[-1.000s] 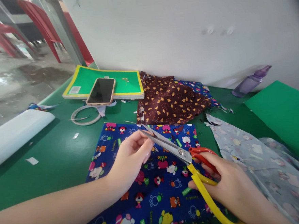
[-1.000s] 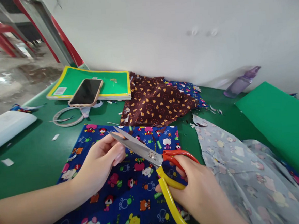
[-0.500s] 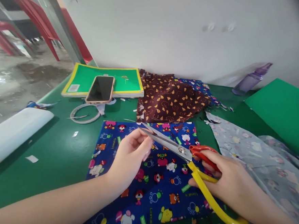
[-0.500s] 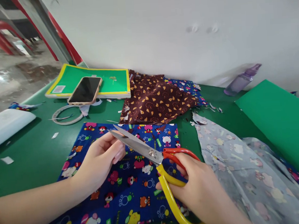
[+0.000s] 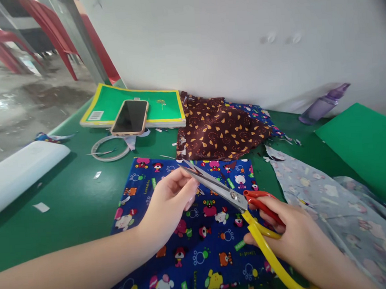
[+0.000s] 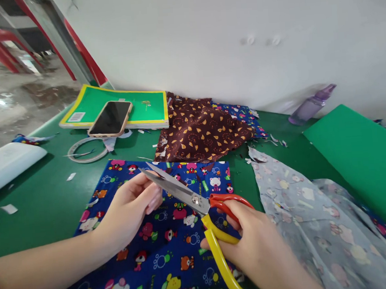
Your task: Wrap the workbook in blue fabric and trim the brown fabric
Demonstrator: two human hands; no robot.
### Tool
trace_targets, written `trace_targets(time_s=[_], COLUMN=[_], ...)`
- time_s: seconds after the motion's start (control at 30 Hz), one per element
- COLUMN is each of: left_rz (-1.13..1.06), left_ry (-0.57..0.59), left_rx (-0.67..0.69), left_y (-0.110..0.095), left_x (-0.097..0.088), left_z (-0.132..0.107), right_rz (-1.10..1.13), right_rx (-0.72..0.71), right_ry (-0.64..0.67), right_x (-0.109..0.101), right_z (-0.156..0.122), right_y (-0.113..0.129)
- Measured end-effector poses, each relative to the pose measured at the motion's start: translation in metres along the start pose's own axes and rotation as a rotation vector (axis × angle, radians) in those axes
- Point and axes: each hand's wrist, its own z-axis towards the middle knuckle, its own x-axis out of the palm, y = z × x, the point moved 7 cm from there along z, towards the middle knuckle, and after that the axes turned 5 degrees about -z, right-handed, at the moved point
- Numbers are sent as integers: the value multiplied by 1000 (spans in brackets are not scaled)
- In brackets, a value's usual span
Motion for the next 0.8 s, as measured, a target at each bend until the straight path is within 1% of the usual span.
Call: trace_targets(time_s=[0.23,0.37,0.6,0.7,0.8], left_rz=[6,-11,-19,-31,-55], left_ry=[8,24,39,43,57], left_rx=[-16,-7,-19,-21,-19], left_y=[2,2,1,1,0], left_x=[-2,-1,1,1,1], left_z=[0,0,0,-1,-1], right_rz=[-43,-55,5,-47,-51], right_rx=[14,-14,-28,-23,-11], right_ry=[0,-5,7,-9,11], right_x=[0,0,0,-1,2], right_z=[0,0,0,0,-1], right_y=[2,6,9,9,5])
